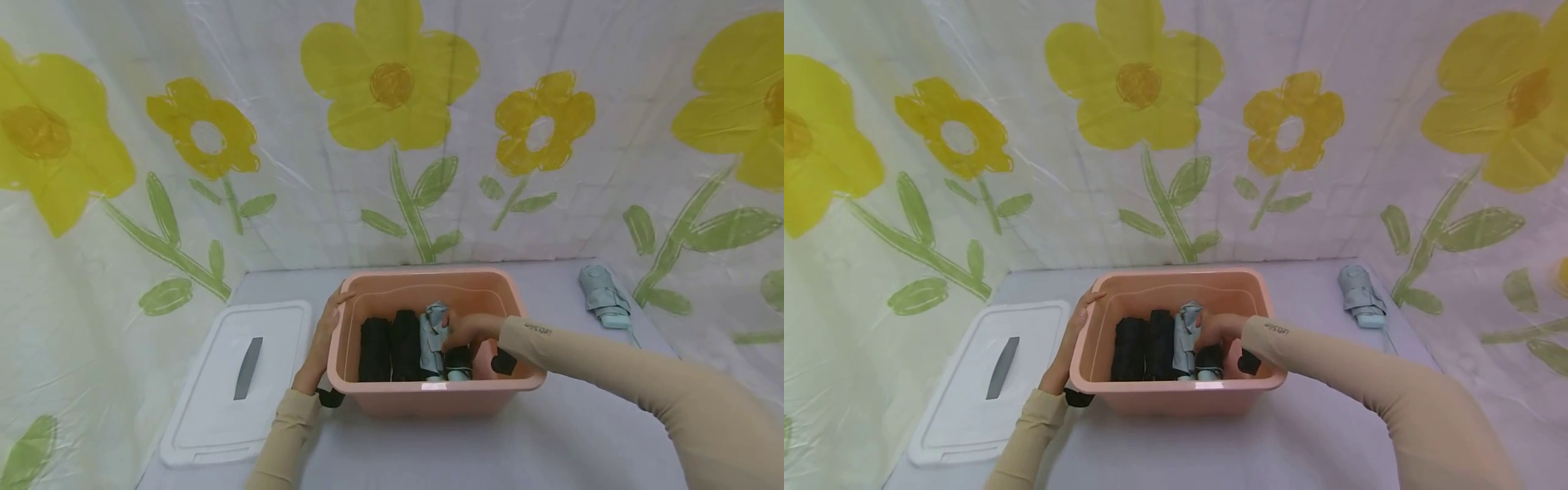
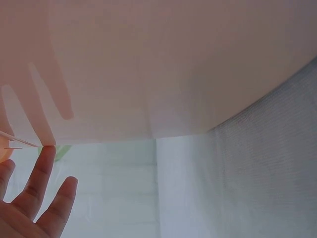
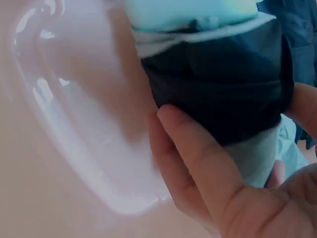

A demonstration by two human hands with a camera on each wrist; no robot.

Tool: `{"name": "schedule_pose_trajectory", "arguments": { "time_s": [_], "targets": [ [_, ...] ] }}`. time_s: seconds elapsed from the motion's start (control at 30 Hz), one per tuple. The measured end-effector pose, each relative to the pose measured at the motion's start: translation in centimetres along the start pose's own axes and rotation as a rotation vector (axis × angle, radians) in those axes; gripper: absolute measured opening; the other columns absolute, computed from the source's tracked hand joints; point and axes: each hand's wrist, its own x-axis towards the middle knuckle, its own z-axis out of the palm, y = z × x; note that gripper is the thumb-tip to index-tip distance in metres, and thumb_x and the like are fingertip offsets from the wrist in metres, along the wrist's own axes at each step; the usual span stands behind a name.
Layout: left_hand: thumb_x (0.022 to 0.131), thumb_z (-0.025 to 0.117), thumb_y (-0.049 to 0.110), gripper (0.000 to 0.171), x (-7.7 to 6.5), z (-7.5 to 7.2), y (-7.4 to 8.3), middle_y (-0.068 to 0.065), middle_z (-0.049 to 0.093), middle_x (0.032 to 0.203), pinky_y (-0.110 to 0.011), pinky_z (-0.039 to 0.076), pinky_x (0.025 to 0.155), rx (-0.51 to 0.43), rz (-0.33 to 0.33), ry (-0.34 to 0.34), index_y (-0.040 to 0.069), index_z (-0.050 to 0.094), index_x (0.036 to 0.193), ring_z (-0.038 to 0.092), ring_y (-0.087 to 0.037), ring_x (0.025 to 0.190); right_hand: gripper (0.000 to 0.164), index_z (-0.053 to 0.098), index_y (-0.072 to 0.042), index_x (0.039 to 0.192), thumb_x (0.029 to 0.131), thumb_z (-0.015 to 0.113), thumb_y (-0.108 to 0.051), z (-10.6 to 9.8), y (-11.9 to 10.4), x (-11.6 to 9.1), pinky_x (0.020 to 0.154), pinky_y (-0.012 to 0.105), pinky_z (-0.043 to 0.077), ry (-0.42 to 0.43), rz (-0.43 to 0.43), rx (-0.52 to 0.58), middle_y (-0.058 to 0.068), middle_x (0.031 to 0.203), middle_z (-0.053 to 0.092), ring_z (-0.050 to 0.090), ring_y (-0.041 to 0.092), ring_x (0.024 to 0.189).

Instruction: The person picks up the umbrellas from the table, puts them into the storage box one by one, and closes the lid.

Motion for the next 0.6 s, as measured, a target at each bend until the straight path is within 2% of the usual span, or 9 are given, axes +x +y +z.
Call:
{"name": "schedule_pose_trajectory", "arguments": {
  "time_s": [0.1,0.17,0.23,0.33,0.37,0.4,0.47,0.57,0.6],
  "targets": [
    [0.102,0.019,0.018,0.044,0.2,-0.1,-1.1,-0.015,0.012,0.154,-0.063,0.008,0.107,-0.005,0.023,0.002,-0.003,0.037,0.135,0.008,-0.034,0.141,0.057,0.025,-0.007,0.121,0.083,0.067,-0.007,-0.1,-0.1,0.0,0.076,0.054,0.051,0.003,0.03,-0.027,0.017,0.117,0.028,0.043,0.034,0.108],
    [0.102,0.021,0.02,0.044,0.7,-0.5,-2.5,-0.013,0.013,0.154,-0.064,0.008,0.106,-0.004,0.044,0.001,0.0,0.04,0.135,0.008,-0.034,0.141,0.06,0.023,-0.006,0.123,0.083,0.067,-0.008,-0.2,-0.2,0.1,0.081,0.051,0.05,0.001,0.038,-0.043,0.017,0.119,0.028,0.042,0.033,0.111],
    [0.101,0.022,0.021,0.044,0.8,-0.4,-2.2,-0.012,0.012,0.155,-0.064,0.008,0.107,-0.011,0.036,-0.001,0.0,0.04,0.136,0.009,-0.032,0.141,0.058,0.025,-0.005,0.122,0.083,0.067,-0.008,-0.2,-0.1,0.1,0.083,0.05,0.049,0.001,0.032,-0.056,0.018,0.118,0.03,0.043,0.033,0.11],
    [0.1,0.021,0.012,0.042,0.9,-0.2,-1.0,-0.016,0.011,0.154,-0.063,0.007,0.107,-0.01,0.013,-0.006,-0.005,0.038,0.135,0.007,-0.035,0.141,0.056,0.026,-0.004,0.121,0.083,0.067,-0.007,-0.2,0.0,0.1,0.081,0.049,0.051,0.001,0.033,-0.056,0.018,0.119,0.029,0.044,0.036,0.112],
    [0.1,0.02,0.009,0.042,0.6,0.1,-0.1,-0.014,0.01,0.155,-0.062,0.008,0.108,-0.017,-0.027,-0.005,-0.007,0.036,0.135,0.006,-0.034,0.141,0.056,0.026,-0.005,0.121,0.083,0.067,-0.007,-0.2,0.0,0.1,0.078,0.05,0.052,0.004,0.04,-0.058,0.018,0.119,0.029,0.046,0.037,0.111],
    [0.1,0.021,0.012,0.042,0.6,0.1,-0.3,-0.015,0.01,0.155,-0.062,0.007,0.108,-0.015,-0.015,-0.004,-0.007,0.036,0.135,0.006,-0.035,0.141,0.055,0.027,-0.004,0.12,0.083,0.067,-0.007,-0.2,0.0,0.1,0.077,0.05,0.052,0.006,0.038,-0.06,0.019,0.119,0.029,0.047,0.038,0.11],
    [0.101,0.022,0.015,0.043,0.7,-0.1,-1.4,-0.014,0.01,0.155,-0.062,0.006,0.108,-0.024,-0.004,-0.001,-0.004,0.037,0.136,0.005,-0.035,0.141,0.057,0.026,-0.005,0.121,0.083,0.067,-0.006,-0.3,-0.1,0.0,0.074,0.05,0.053,0.009,0.049,-0.059,0.019,0.119,0.029,0.047,0.04,0.11],
    [0.1,0.028,0.033,0.049,1.0,-0.6,-4.2,-0.011,0.011,0.155,-0.061,0.005,0.109,-0.055,0.063,-0.005,0.003,0.04,0.136,0.005,-0.033,0.142,0.058,0.025,-0.004,0.123,0.083,0.067,-0.005,-0.3,-0.2,0.0,0.073,0.049,0.053,0.016,0.045,-0.076,0.02,0.118,0.03,0.051,0.038,0.106],
    [0.099,0.029,0.037,0.05,1.5,-0.9,-6.0,-0.009,0.012,0.155,-0.055,0.004,0.111,-0.063,0.142,-0.012,0.006,0.041,0.137,0.006,-0.03,0.142,0.059,0.024,-0.004,0.124,0.083,0.067,-0.004,-0.3,-0.2,-0.1,0.073,0.048,0.053,0.018,0.043,-0.082,0.02,0.118,0.03,0.052,0.038,0.105]
  ]
}}
